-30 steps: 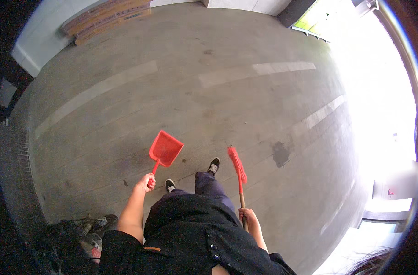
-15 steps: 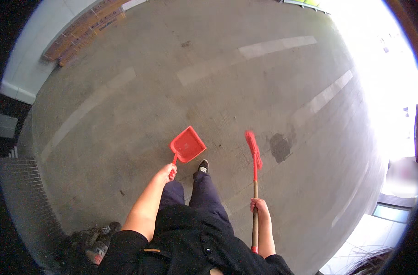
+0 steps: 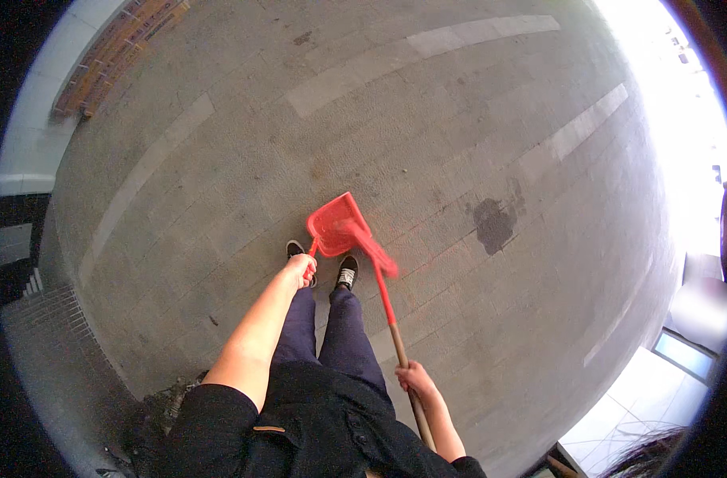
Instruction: The person is sweeping the floor using a broom and dustpan across different rooms including a restroom and a garage.
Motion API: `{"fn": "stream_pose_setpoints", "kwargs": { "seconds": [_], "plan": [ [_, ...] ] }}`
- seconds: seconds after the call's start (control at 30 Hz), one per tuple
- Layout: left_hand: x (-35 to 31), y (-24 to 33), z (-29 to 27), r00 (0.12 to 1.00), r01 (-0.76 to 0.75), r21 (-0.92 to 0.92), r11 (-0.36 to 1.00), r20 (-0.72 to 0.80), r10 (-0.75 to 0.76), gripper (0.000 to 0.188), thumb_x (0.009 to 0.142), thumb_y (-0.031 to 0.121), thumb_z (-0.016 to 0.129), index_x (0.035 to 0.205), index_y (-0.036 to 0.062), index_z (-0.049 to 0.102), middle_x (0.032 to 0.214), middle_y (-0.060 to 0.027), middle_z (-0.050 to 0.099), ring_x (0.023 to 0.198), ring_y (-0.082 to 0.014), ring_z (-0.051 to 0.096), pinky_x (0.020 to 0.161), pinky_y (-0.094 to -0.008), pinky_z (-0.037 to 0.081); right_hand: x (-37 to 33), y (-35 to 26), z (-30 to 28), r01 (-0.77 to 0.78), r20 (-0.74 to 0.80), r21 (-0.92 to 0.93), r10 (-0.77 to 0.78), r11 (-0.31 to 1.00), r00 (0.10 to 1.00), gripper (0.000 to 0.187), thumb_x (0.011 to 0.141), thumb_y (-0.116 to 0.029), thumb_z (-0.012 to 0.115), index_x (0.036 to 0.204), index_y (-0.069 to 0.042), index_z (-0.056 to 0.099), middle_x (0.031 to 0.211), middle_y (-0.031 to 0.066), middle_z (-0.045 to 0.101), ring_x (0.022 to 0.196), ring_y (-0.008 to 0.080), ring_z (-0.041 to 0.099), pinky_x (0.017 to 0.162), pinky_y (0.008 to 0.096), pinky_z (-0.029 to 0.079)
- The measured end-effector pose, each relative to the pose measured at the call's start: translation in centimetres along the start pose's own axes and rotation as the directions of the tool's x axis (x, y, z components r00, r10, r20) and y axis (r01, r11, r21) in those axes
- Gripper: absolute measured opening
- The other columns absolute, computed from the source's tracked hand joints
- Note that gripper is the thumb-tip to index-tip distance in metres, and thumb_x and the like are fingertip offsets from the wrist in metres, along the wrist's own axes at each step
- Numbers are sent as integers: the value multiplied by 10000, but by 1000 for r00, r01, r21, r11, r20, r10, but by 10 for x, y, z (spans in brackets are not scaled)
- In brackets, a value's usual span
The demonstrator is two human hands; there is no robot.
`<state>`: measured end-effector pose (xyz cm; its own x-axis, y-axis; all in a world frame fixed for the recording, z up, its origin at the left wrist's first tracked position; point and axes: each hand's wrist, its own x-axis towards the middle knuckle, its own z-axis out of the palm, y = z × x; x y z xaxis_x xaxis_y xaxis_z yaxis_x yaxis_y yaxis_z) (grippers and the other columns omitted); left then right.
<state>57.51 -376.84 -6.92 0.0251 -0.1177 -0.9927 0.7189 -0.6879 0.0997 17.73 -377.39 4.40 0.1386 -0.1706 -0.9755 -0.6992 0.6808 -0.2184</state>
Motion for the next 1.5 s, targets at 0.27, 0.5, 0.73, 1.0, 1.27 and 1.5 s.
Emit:
{"fn": "stream_pose_setpoints", "kwargs": {
  "seconds": [0.27, 0.5, 0.73, 1.0, 1.27, 1.5],
  "plan": [
    [-16, 4, -8, 999, 2, -58, 998, 34, 0, 50, 600, 48, 459, 571, 80, 437, 466, -39, 371, 314, -124, 309, 296, -228, 179, -19, -25, -53, 76, -230, -30, -81, 997, 970, 145, 687, -71, 515, 788, -10, 431, 548, 54, 462, 413, 155, 455, 363, 292, 371],
    [-13, 5, -8, 999, -30, -104, 994, 14, 32, 62, 599, 58, 466, 553, 91, 440, 461, -40, 375, 311, -120, 321, 286, -223, 196, 123, -180, -124, 97, -405, -242, -191, 965, 894, 157, 660, -75, 474, 513, -32, 438, 439, 64, 444, 350, 200, 438, 337, 324, 343],
    [-20, 12, -3, 999, -35, -136, 990, -16, 33, 122, 592, 85, 487, 490, 92, 420, 434, -25, 372, 313, -119, 324, 294, -240, 200, 166, -174, -94, 53, -329, -397, -196, 916, 924, 165, 705, -86, 528, 565, -10, 486, 478, 86, 477, 392, 200, 473, 362, 338, 377],
    [-11, -19, -3, 997, -49, -147, 988, -64, 40, 151, 587, 89, 500, 461, 87, 417, 423, -21, 368, 338, -127, 343, 317, -252, 220, -39, -42, -46, 4, 78, -152, 8, 988, 997, 185, 736, -92, 536, 872, -25, 430, 564, 31, 440, 425, 133, 428, 357, 269, 349],
    [-40, 5, -40, 997, -62, -310, 949, 13, 70, 107, 628, 103, 464, 536, 113, 412, 452, 1, 357, 336, -93, 311, 309, -215, 185, -41, -136, -41, 56, 49, -146, -50, 988, 998, 195, 721, -39, 508, 870, -30, 383, 549, 26, 408, 389, 122, 395, 343, 258, 332],
    [-51, -19, -118, 986, -139, -547, 826, -2, 164, 100, 599, 61, 461, 583, 131, 391, 454, 8, 330, 314, -88, 286, 275, -211, 196, 3, -230, -7, 216, 29, -441, -227, 871, 973, 192, 704, -34, 501, 852, -18, 378, 539, 30, 409, 379, 131, 412, 332, 262, 348]
  ]
}}
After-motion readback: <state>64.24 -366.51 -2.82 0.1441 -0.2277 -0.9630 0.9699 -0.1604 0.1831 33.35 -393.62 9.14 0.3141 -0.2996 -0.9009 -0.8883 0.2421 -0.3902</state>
